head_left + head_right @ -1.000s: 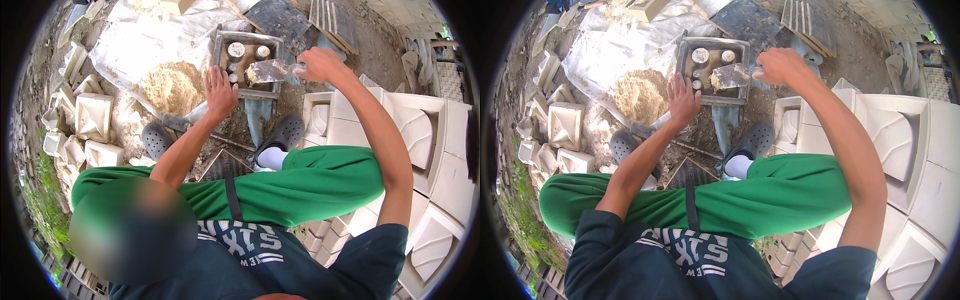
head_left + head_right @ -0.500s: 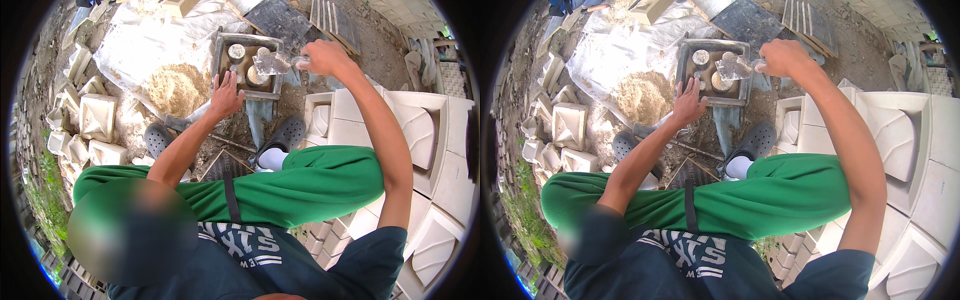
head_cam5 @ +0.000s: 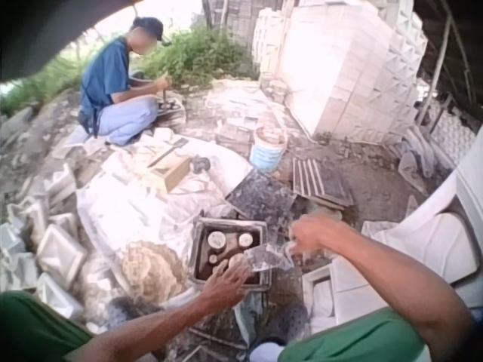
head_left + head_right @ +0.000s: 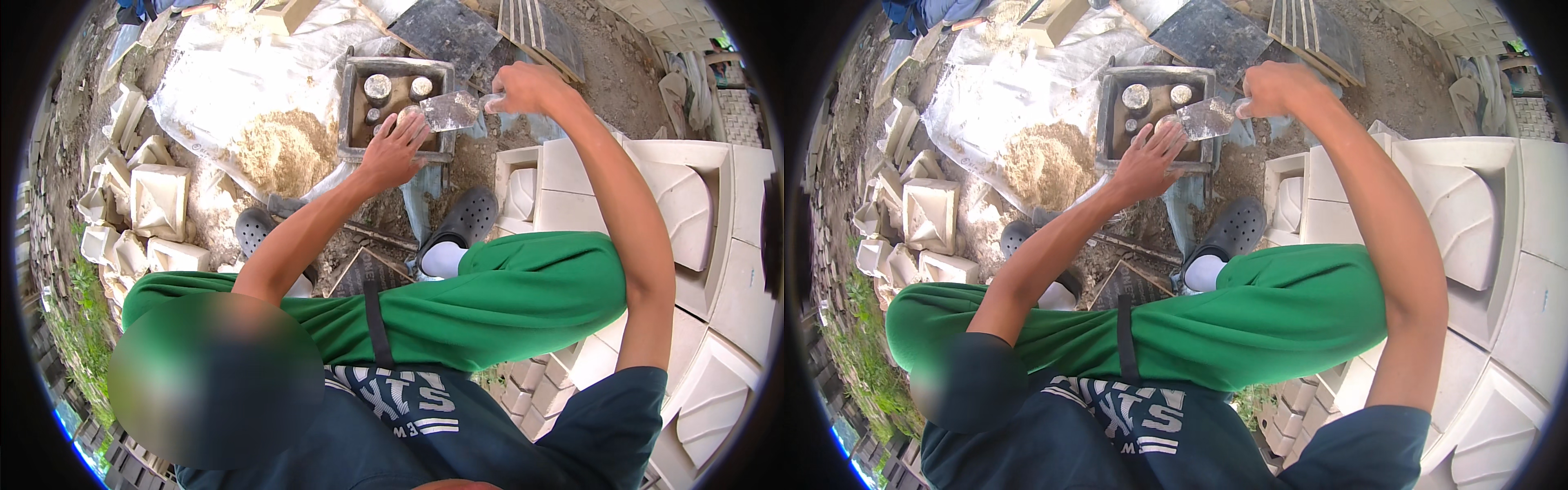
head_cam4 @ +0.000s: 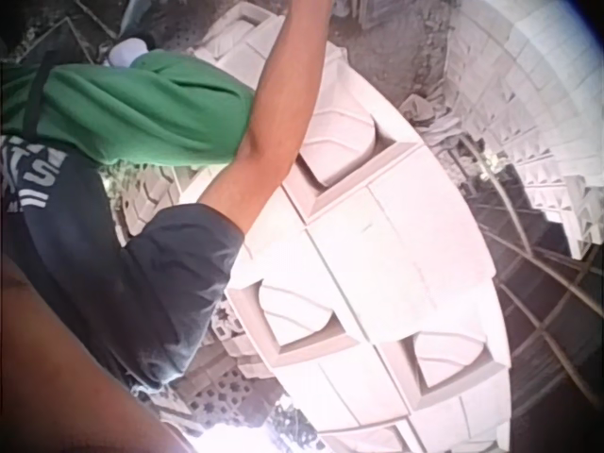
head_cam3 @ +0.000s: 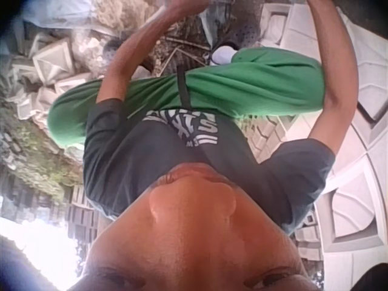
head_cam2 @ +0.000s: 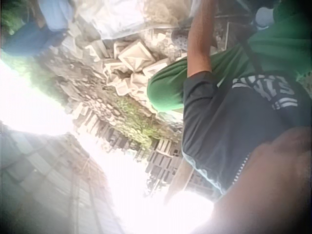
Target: The person uses a wooden-handled tamper to pack sand into a metal mold containing cylindrical cores, then smooths the surface with their hand.
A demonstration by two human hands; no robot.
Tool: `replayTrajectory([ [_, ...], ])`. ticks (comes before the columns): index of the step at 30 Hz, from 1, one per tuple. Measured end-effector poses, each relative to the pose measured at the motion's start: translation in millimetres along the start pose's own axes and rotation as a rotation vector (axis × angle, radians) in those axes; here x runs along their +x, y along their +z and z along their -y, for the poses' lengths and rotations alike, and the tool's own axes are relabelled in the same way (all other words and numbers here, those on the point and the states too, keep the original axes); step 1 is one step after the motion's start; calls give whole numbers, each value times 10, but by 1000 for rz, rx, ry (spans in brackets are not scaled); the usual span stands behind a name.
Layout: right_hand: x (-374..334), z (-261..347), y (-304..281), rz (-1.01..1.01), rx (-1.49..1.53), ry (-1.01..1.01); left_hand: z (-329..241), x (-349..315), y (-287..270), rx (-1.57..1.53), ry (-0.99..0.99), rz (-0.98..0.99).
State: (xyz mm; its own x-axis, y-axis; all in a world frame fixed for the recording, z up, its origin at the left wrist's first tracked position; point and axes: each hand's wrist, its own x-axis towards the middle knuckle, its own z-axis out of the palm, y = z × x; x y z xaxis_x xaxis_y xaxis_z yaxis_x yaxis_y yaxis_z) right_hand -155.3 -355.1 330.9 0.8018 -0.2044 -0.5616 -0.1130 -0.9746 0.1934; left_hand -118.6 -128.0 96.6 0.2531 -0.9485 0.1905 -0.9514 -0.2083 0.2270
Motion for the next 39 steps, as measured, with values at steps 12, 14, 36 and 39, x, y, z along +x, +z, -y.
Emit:
replayTrajectory([
  [12, 92, -252, 475, 117, 305, -31, 268, -241, 117, 26, -469, -106],
  [14, 182, -369, 696, 61, 370, -72, 198, -224, 147, 28, -499, -97],
  [36, 262, 20, 376, 163, 425, 41, 67, -248, 155, -52, -565, -31],
  [39, 289, 18, 385, 66, 412, 3, 99, -206, 49, -36, -555, 72],
])
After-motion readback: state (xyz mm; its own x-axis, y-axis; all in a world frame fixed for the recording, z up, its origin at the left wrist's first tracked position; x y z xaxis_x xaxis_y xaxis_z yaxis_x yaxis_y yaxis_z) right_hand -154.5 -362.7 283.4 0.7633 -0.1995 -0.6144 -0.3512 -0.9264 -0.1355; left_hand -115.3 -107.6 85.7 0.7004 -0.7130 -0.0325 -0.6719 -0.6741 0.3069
